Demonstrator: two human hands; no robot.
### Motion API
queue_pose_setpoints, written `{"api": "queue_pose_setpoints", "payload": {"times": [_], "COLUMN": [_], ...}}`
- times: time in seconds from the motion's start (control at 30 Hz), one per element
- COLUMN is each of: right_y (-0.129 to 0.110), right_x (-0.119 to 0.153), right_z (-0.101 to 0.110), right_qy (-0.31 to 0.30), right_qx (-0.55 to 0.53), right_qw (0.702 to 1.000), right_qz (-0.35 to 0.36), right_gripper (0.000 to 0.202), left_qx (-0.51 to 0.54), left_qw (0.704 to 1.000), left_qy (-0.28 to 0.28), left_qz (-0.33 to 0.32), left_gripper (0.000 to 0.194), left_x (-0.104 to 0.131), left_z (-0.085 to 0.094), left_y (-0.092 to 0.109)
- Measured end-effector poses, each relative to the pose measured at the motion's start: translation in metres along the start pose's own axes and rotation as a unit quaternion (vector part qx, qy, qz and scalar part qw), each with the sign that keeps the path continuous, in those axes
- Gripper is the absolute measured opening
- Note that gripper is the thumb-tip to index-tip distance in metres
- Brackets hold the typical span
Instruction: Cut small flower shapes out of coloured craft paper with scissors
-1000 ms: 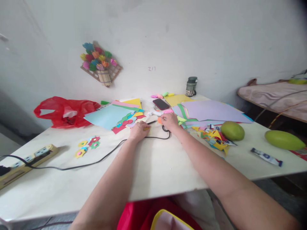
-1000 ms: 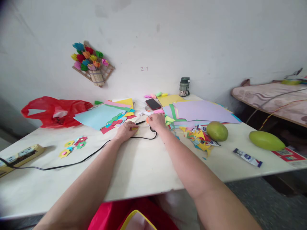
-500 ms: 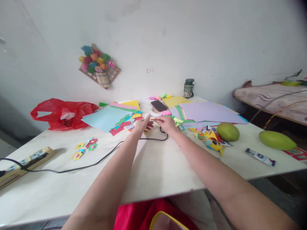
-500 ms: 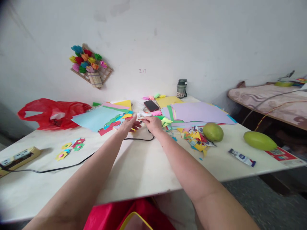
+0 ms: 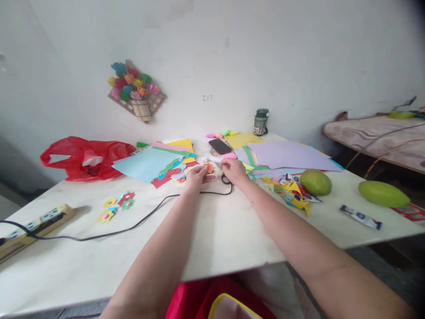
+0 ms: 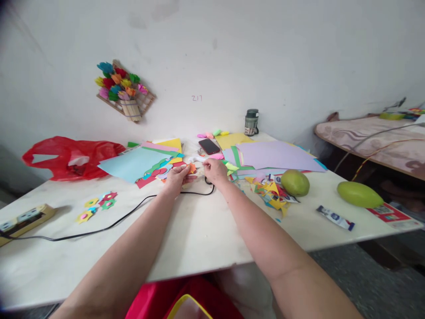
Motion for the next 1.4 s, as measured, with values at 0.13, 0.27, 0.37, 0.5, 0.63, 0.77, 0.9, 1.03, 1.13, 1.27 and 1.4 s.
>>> {"api": "queue_pose_setpoints", "payload": {"times": [0.13, 0.27, 0.37, 0.5, 0.63, 0.77, 0.9, 1.03, 1.13, 1.27, 1.4], "right_y": [-0.005, -0.009, -0.009, -0.003, -0.002, 0.0, -0.006, -0.013, -0.018, -0.016, -0.001], "right_x": [0.001, 0.004, 0.005, 0.004, 0.002, 0.001, 0.004, 0.009, 0.009, 0.005, -0.001], "right_z": [-0.004, -0.009, -0.008, -0.009, -0.01, 0.001, 0.016, 0.013, 0.009, 0.014, 0.029], "right_qy": [-0.052, -0.137, -0.17, -0.181, -0.18, -0.142, -0.141, -0.216, -0.226, -0.216, -0.23], "right_qx": [-0.113, -0.261, -0.313, -0.322, -0.305, -0.117, 0.211, 0.271, 0.28, 0.265, 0.182], "right_qw": [0.992, 0.955, 0.934, 0.929, 0.935, 0.982, 0.967, 0.937, 0.932, 0.939, 0.952], "right_qz": [-0.002, -0.031, -0.022, -0.017, -0.015, -0.028, -0.018, -0.047, -0.04, -0.038, -0.087], "right_gripper": [0.021, 0.037, 0.035, 0.028, 0.022, 0.013, 0.028, 0.031, 0.034, 0.036, 0.035], "left_qx": [-0.018, -0.027, -0.024, -0.005, 0.004, 0.039, 0.076, 0.096, 0.1, 0.105, 0.114], "left_qw": [0.999, 0.998, 0.998, 0.997, 0.996, 0.997, 0.996, 0.993, 0.993, 0.993, 0.992], "left_qy": [-0.026, -0.057, -0.063, -0.075, -0.09, -0.057, -0.052, -0.063, -0.067, -0.057, -0.047], "left_qz": [-0.015, -0.015, -0.004, -0.01, -0.008, -0.027, -0.017, -0.012, -0.015, -0.016, -0.013], "left_gripper": [0.039, 0.045, 0.046, 0.047, 0.046, 0.041, 0.033, 0.025, 0.021, 0.016, 0.016], "left_x": [0.003, 0.003, 0.002, 0.003, 0.004, 0.002, 0.001, 0.001, 0.0, -0.001, -0.001], "left_z": [-0.006, -0.011, -0.011, -0.011, -0.012, -0.004, -0.001, -0.001, -0.001, 0.001, 0.003], "left_y": [0.002, 0.0, -0.001, 0.002, 0.002, 0.003, 0.003, 0.003, 0.002, 0.002, 0.002]}}
Point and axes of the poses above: each hand's wrist, its own x-axis away from the middle knuckle, its own z-axis out of the back of the hand, y = z × x, the point moved 5 cm from there along -x, towards the middle knuckle, and after that the axes turned 4 degrees about -y, right-handed, at the moved point
